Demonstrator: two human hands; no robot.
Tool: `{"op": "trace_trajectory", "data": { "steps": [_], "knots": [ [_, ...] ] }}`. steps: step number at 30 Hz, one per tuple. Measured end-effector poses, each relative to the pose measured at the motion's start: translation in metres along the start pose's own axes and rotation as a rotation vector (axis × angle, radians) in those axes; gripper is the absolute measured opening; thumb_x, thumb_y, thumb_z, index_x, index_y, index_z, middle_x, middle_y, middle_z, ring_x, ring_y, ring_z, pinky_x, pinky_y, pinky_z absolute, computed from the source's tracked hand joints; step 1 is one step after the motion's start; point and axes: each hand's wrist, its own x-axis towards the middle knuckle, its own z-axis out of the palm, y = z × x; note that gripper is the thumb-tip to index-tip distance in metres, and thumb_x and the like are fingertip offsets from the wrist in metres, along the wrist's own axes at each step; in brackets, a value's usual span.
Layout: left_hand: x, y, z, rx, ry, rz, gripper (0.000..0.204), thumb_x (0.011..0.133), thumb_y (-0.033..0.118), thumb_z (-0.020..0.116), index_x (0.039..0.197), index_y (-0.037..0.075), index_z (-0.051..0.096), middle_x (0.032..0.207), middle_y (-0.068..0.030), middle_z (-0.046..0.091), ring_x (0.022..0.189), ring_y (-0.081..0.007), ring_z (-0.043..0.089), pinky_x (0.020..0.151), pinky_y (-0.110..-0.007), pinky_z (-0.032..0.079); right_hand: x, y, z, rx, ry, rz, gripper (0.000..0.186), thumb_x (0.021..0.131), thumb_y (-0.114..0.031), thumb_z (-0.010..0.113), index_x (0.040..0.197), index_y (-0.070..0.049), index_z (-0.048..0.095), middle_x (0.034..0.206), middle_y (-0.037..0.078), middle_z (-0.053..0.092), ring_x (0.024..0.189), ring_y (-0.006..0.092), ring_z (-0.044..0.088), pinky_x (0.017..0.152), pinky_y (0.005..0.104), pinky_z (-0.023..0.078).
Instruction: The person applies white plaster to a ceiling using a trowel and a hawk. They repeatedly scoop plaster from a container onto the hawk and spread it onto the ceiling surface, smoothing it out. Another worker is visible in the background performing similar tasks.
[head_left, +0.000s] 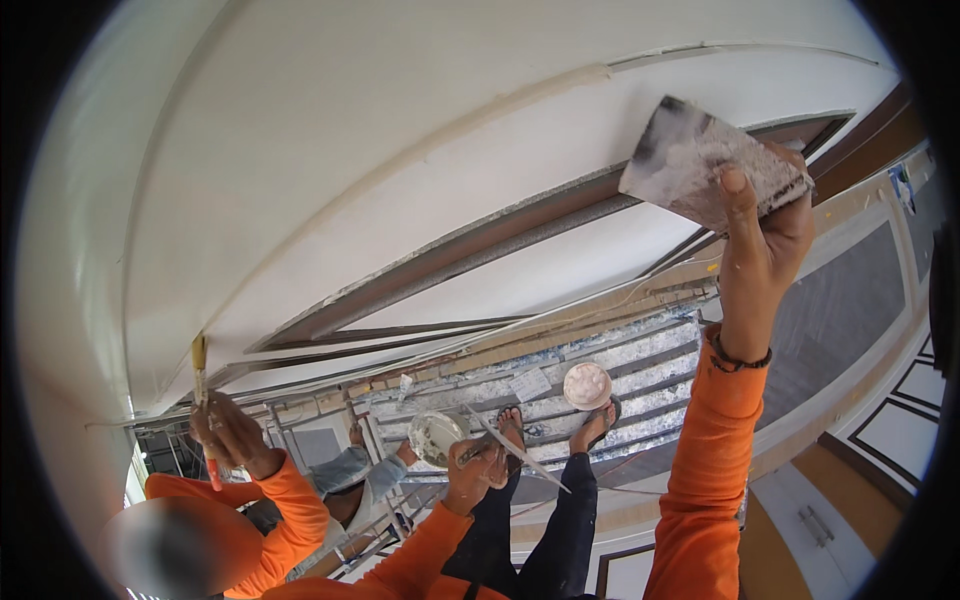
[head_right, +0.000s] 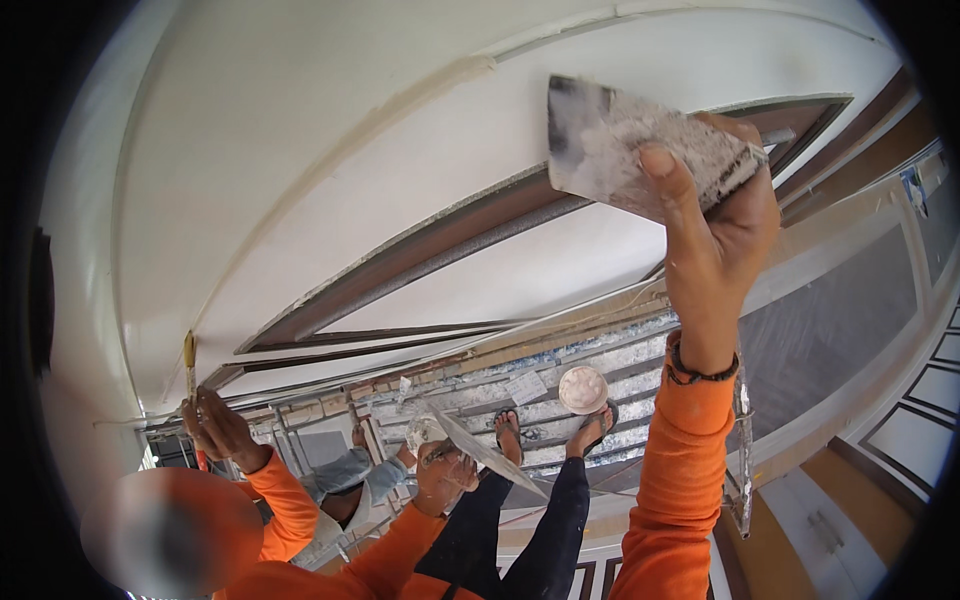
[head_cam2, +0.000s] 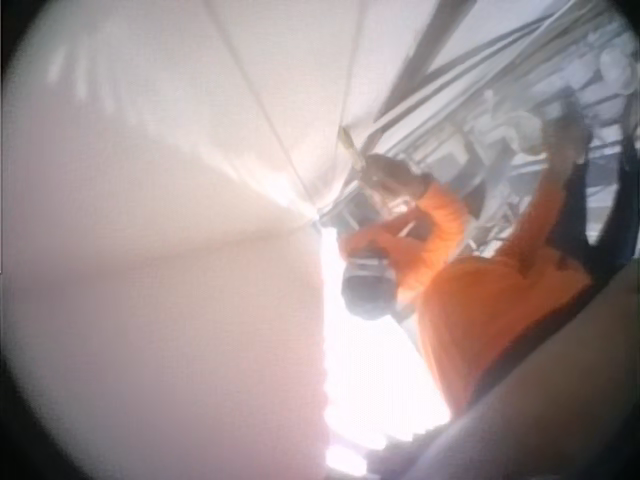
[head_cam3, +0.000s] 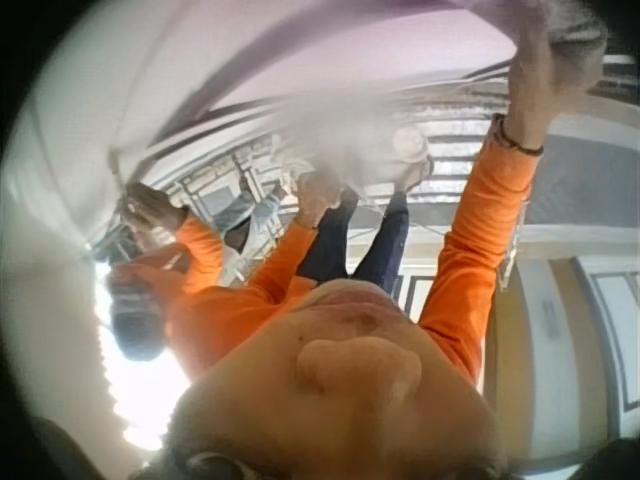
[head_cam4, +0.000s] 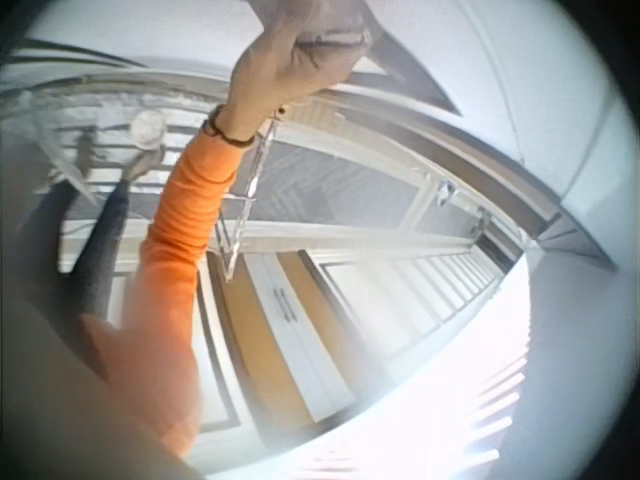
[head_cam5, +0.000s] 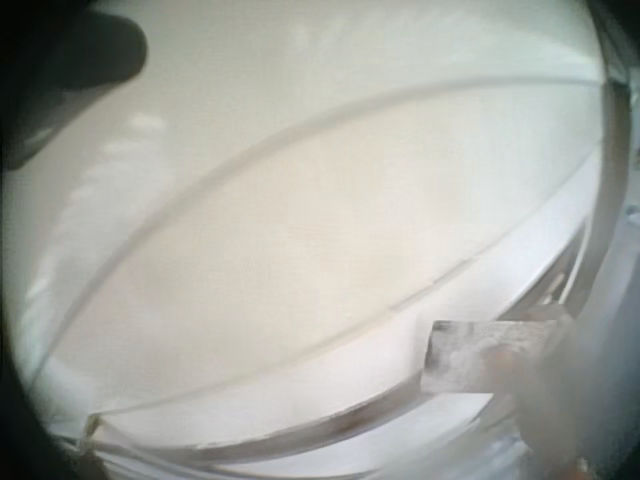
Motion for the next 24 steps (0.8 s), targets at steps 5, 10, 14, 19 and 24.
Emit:
{"op": "trace_trajectory", "data": {
  "steps": [5, 10, 14, 19, 24],
  "knots": [
    [-0.005, -0.011, 0.007, -0.057, 0.030, -0.131, 0.018, 0.085, 0.016, 0.059, 0.076, 0.000, 0.056, 0.065, -0.0049, 0.053, 0.056, -0.0165, 0.053, 0.051, -0.029, 0.041, 0.009, 0.007, 0.017, 0.155, 0.006, -0.023, 0.034, 0.085, -0.013, 0.069, 0.111, 0.001, 0.053, 0.099, 0.006, 0.061, 0.088, 0.0098, 0.057, 0.081, 0.0232, 0.045],
    [-0.007, -0.035, -0.023, -0.153, -0.082, -0.165, 0.036, 0.091, 0.039, 0.047, 0.092, 0.005, 0.057, 0.075, -0.0063, 0.055, 0.064, -0.0213, 0.055, 0.055, -0.034, 0.045, 0.016, 0.011, 0.030, 0.231, 0.046, -0.022, 0.034, 0.081, -0.013, 0.073, 0.106, 0.001, 0.056, 0.093, 0.007, 0.065, 0.082, 0.0103, 0.061, 0.074, 0.0226, 0.049],
    [0.001, -0.014, 0.015, -0.152, 0.083, -0.165, 0.017, 0.080, 0.012, 0.063, 0.070, -0.002, 0.058, 0.059, -0.0053, 0.053, 0.050, -0.0161, 0.050, 0.047, -0.030, 0.040, 0.013, 0.006, 0.034, 0.150, -0.101, -0.016, 0.034, 0.080, -0.011, 0.073, 0.105, 0.002, 0.056, 0.091, 0.008, 0.066, 0.079, 0.0105, 0.062, 0.071, 0.0228, 0.050],
    [0.002, -0.016, 0.006, -0.130, 0.179, -0.178, 0.017, 0.079, 0.012, 0.063, 0.069, -0.001, 0.058, 0.059, -0.0058, 0.054, 0.050, -0.0160, 0.051, 0.048, -0.030, 0.041, 0.006, -0.002, 0.032, -0.072, -0.269, -0.069, 0.032, 0.080, -0.011, 0.072, 0.104, 0.002, 0.055, 0.088, 0.008, 0.065, 0.077, 0.0106, 0.062, 0.070, 0.0224, 0.050],
    [0.004, -0.009, 0.008, -0.063, 0.134, -0.101, 0.016, 0.080, 0.011, 0.063, 0.069, 0.000, 0.058, 0.060, -0.0058, 0.054, 0.050, -0.0151, 0.051, 0.050, -0.028, 0.041, 0.012, 0.010, 0.018, 0.163, 0.029, 0.015, 0.028, 0.085, -0.008, 0.067, 0.108, 0.002, 0.055, 0.096, 0.008, 0.064, 0.086, 0.0120, 0.060, 0.080, 0.0252, 0.048]
  ]
}}
